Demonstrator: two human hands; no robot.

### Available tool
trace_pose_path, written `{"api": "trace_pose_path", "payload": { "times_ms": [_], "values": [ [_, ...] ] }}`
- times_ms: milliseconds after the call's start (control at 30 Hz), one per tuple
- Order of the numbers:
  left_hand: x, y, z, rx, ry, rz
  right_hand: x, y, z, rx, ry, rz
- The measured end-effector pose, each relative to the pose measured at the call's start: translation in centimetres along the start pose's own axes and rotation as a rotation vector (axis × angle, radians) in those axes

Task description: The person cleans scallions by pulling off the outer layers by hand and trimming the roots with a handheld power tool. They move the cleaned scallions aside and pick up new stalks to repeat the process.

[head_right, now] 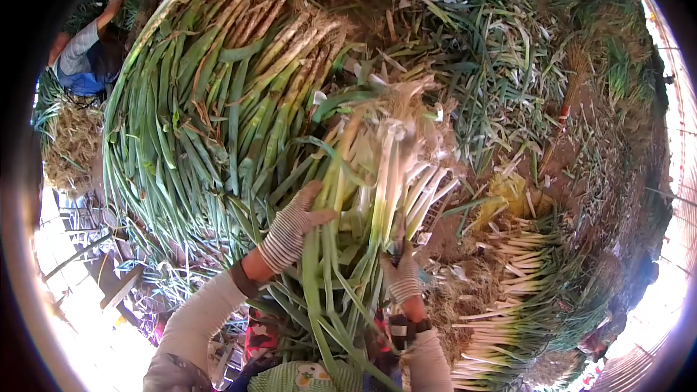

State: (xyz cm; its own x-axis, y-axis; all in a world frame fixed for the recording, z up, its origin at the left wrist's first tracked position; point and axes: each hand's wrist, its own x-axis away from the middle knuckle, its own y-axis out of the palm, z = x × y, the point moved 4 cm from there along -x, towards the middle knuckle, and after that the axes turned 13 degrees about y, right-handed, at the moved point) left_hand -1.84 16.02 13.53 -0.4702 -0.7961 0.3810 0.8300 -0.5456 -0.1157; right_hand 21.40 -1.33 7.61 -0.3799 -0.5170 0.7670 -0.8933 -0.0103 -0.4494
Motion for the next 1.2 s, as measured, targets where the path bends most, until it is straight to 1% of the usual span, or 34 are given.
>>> {"api": "trace_pose_path", "payload": {
  "times_ms": [33, 67, 100, 133, 200, 233, 267, 333, 367, 400, 433, 500, 533, 567, 633, 667, 767, 800, 900, 933, 967, 1033, 1067, 1100, 1133, 1200],
  "values": [
    [0.9, 0.4, -4.0, 0.344, -0.254, 0.059, 0.7, -0.9, 0.3, 0.103, 0.082, -0.014],
    [2.0, 1.6, -9.0, 0.716, -0.362, 0.140, 2.7, -1.3, -1.2, 0.200, 0.120, -0.058],
    [3.4, 1.6, -11.8, 0.311, 0.008, -0.072, 4.5, -1.2, -2.2, 0.295, 0.158, -0.102],
    [5.3, 1.4, -14.5, -0.109, 0.383, -0.115, 5.9, -0.3, -2.9, 0.310, 0.084, -0.140],
    [6.1, 1.3, -16.2, 0.027, 0.180, -0.058, 8.7, 1.5, -4.4, 0.334, -0.066, -0.213],
    [6.6, 1.4, -16.7, 0.095, 0.076, -0.030, 9.5, 2.2, -4.2, 0.535, -0.061, -0.265],
    [6.9, 1.5, -17.0, 0.275, 0.019, 0.094, 9.9, 3.0, -4.4, 0.642, 0.026, -0.334],
    [6.3, 1.6, -17.4, 0.070, 0.164, 0.121, 10.1, 4.6, -6.2, 0.850, 0.195, -0.470],
    [5.9, 1.6, -17.6, -0.034, 0.234, 0.133, 9.2, 4.9, -7.0, 0.826, 0.175, -0.421],
    [5.3, 1.0, -15.7, -0.073, 0.152, 0.152, 8.2, 5.1, -7.7, 0.803, 0.158, -0.372],
    [4.6, 1.2, -15.4, -0.118, 0.048, 0.156, 7.1, 5.2, -8.2, 0.782, 0.144, -0.322],
    [3.6, 2.0, -15.7, -0.198, -0.156, 0.161, 4.6, 5.3, -9.3, 0.783, 0.180, -0.293],
    [2.8, 2.4, -17.0, -0.284, -0.220, 0.234, 3.9, 5.3, -9.5, 0.783, 0.197, -0.277],
    [2.5, 2.7, -18.4, -0.248, -0.279, 0.234, 4.1, 5.9, -9.6, 0.840, 0.150, -0.303],
    [1.6, 1.9, -16.7, -0.175, -0.400, 0.231, 4.6, 7.4, -9.6, 0.953, 0.056, -0.360],
    [1.7, 2.2, -17.8, 0.088, -0.323, 0.254, 3.6, 7.8, -8.8, 0.933, 0.151, -0.376],
    [1.9, 1.3, -16.4, -0.160, -0.286, 0.158, 1.5, 7.4, -9.5, 0.835, 0.140, -0.145],
    [2.7, 1.2, -15.9, 0.013, -0.292, 0.211, 2.8, 7.1, -11.1, 0.730, 0.239, -0.251],
    [4.4, 0.8, -10.9, -0.166, -0.163, 0.304, 8.1, 6.1, -11.0, 0.784, 0.191, -0.344],
    [4.7, 0.8, -9.2, -0.197, -0.142, 0.284, 9.7, 5.3, -10.8, 0.739, 0.175, -0.316],
    [4.8, 1.4, -9.0, -0.208, -0.101, 0.291, 11.2, 4.5, -10.6, 0.693, 0.160, -0.288],
    [4.9, 2.8, -8.4, -0.228, -0.017, 0.296, 13.0, 3.3, -9.4, 0.714, 0.182, -0.314],
    [5.2, 3.8, -7.8, -0.212, 0.077, 0.337, 13.6, 2.9, -8.6, 0.728, 0.211, -0.317],
    [5.1, 4.7, -7.1, -0.244, 0.030, 0.261, 13.8, 2.6, -7.8, 0.741, 0.239, -0.319],
    [4.9, 5.7, -7.2, -0.315, -0.025, 0.203, 13.3, 2.7, -6.9, 0.775, 0.163, -0.294],
    [4.7, 7.3, -8.1, -0.410, -0.123, 0.107, 11.9, 2.1, -6.7, 0.670, 0.209, -0.224]
  ]
}}
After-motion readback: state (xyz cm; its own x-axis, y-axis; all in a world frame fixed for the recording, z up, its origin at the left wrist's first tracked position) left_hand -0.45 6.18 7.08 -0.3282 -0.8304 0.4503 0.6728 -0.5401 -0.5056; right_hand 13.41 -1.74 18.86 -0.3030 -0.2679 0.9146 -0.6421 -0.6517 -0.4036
